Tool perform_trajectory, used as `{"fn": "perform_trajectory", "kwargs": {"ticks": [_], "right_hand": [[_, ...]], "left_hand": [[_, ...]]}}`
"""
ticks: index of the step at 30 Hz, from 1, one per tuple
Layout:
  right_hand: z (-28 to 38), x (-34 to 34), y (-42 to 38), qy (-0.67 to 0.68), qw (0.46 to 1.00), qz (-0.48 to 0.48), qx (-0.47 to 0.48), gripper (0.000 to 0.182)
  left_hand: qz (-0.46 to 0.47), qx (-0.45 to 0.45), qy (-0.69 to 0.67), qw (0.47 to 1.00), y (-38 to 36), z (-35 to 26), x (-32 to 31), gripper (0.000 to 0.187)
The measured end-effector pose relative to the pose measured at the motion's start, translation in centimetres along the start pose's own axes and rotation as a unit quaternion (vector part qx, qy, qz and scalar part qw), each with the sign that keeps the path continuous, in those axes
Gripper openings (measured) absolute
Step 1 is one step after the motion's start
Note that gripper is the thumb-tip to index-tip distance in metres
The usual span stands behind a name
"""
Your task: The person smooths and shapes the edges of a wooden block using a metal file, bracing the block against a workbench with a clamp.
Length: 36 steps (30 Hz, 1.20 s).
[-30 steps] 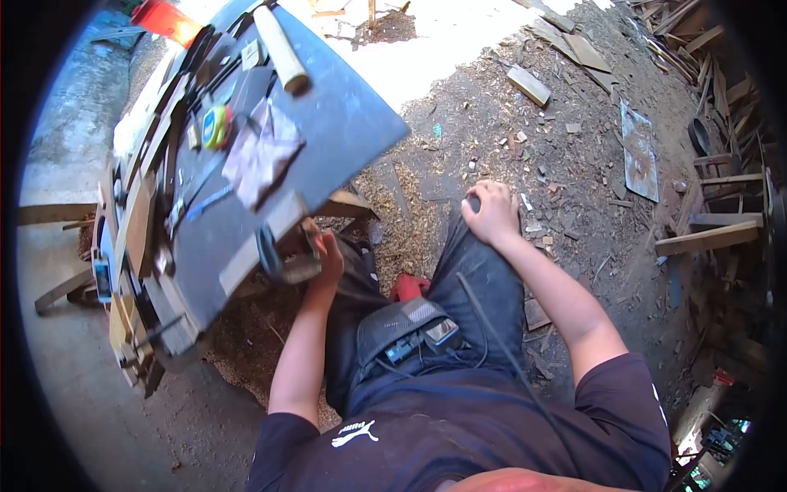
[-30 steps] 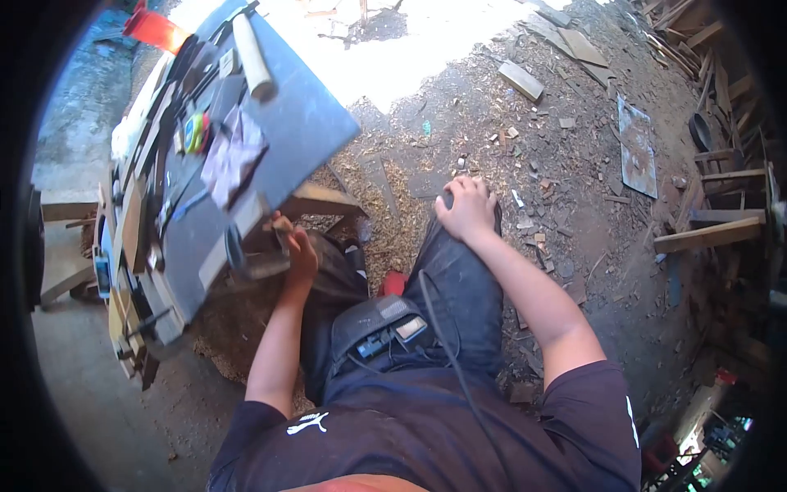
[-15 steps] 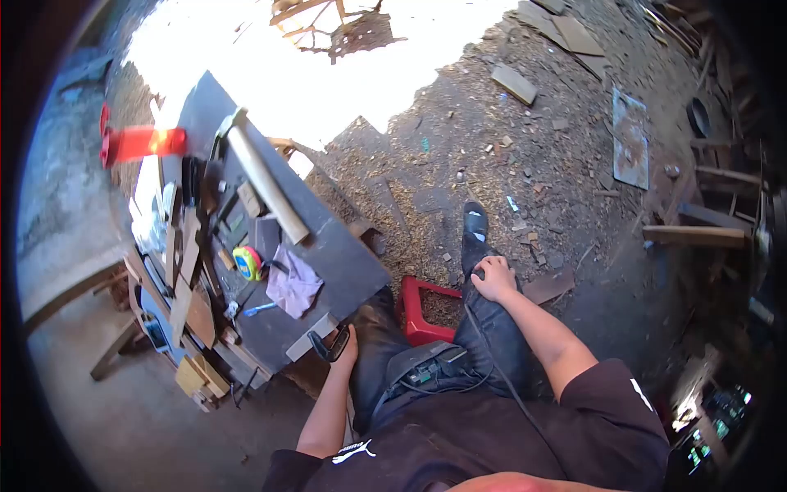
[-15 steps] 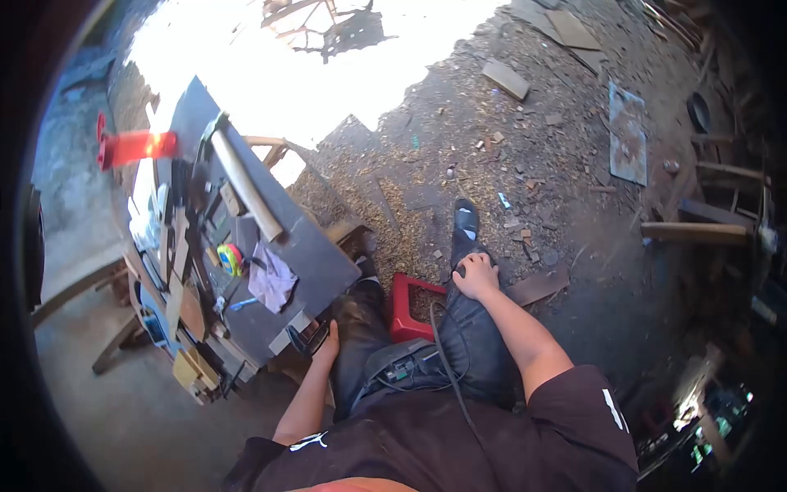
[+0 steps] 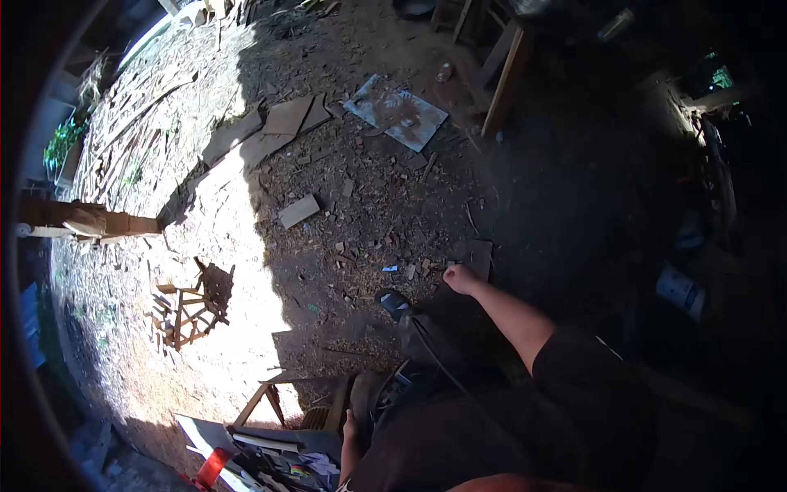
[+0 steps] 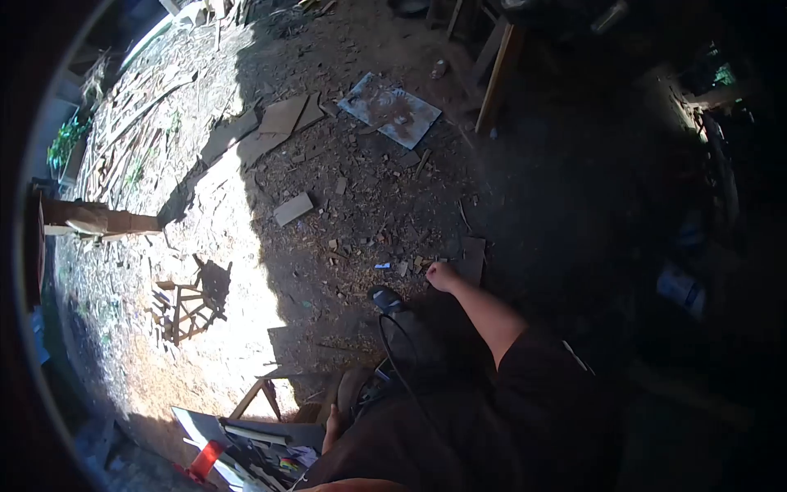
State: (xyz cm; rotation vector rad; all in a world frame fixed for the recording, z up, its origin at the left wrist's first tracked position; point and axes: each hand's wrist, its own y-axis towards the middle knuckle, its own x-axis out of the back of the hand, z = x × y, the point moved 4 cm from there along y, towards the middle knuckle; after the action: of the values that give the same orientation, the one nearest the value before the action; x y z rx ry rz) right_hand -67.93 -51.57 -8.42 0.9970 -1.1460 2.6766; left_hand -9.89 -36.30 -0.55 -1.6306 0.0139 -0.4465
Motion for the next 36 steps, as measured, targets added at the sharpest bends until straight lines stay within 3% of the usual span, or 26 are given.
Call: {"fn": "perform_trajectory", "kwargs": {"ticks": [2,5,6,8,11,15,18,19,20,22,23,25,27,29,33,36], "right_hand": [[-2.4,3.1,0.9,0.007,0.996,-0.084,-0.034,0.019],[-3.6,6.7,-1.3,0.045,0.989,-0.11,-0.091,0.023],[-4.1,7.2,-2.1,0.041,0.986,-0.114,-0.111,0.024],[-4.9,6.9,-3.2,-0.002,0.99,-0.075,-0.123,0.031],[-7.4,3.6,-2.9,-0.111,0.986,-0.018,-0.124,0.029],[-5.8,0.3,-2.0,-0.172,0.979,0.059,-0.093,0.036],[-3.2,-0.4,-0.3,-0.1,0.986,0.065,-0.12,0.039],[-2.1,-0.6,0.1,-0.106,0.989,0.062,-0.085,0.034],[-1.4,-1.3,1.7,-0.197,0.978,0.07,-0.006,0.033],[-0.6,-3.5,5.5,-0.371,0.912,0.084,0.154,0.03],[1.4,-1.3,4.6,-0.156,0.987,0.027,0.015,0.026],[5.1,0.4,4.4,-0.184,0.983,-0.007,0.027,0.024],[8.5,1.7,4.4,-0.061,0.995,-0.047,-0.062,0.021],[11.6,1.2,5.6,-0.109,0.99,-0.005,-0.091,0.019],[15.8,-2.0,11.0,-0.186,0.97,0.129,-0.093,0.017],[25.9,-0.7,12.4,-0.076,0.996,0.002,-0.044,0.019]], "left_hand": [[0.036,-0.118,0.055,0.991,7.2,-1.8,2.3,0.071],[-0.034,-0.142,0.072,0.987,3.4,-11.8,2.0,0.055],[-0.02,-0.196,0.113,0.974,3.0,-14.0,2.1,0.052],[0.012,-0.305,0.195,0.932,2.6,-18.5,2.2,0.045],[0.037,-0.346,0.118,0.93,2.0,-22.8,1.8,0.038],[0.082,-0.269,0.111,0.953,0.4,-25.8,2.1,0.032],[0.148,-0.342,0.231,0.899,3.3,-27.6,3.7,0.035],[0.137,-0.335,0.269,0.893,3.7,-28.2,4.7,0.036],[0.136,-0.32,0.265,0.9,3.9,-29.0,5.3,0.036],[0.131,-0.288,0.254,0.914,4.5,-30.4,7.2,0.035],[0.129,-0.276,0.26,0.916,4.8,-31.4,8.0,0.036],[0.122,-0.251,0.271,0.921,5.3,-33.8,10.5,0.036],[0.098,-0.232,0.214,0.944,7.4,-36.2,13.2,0.037],[0.103,-0.215,0.142,0.961,9.0,-37.8,16.5,0.04],[0.056,-0.252,0.052,0.965,9.7,-40.9,22.4,0.041],[0.029,-0.22,0.024,0.975,11.1,-40.8,26.4,0.04]]}}
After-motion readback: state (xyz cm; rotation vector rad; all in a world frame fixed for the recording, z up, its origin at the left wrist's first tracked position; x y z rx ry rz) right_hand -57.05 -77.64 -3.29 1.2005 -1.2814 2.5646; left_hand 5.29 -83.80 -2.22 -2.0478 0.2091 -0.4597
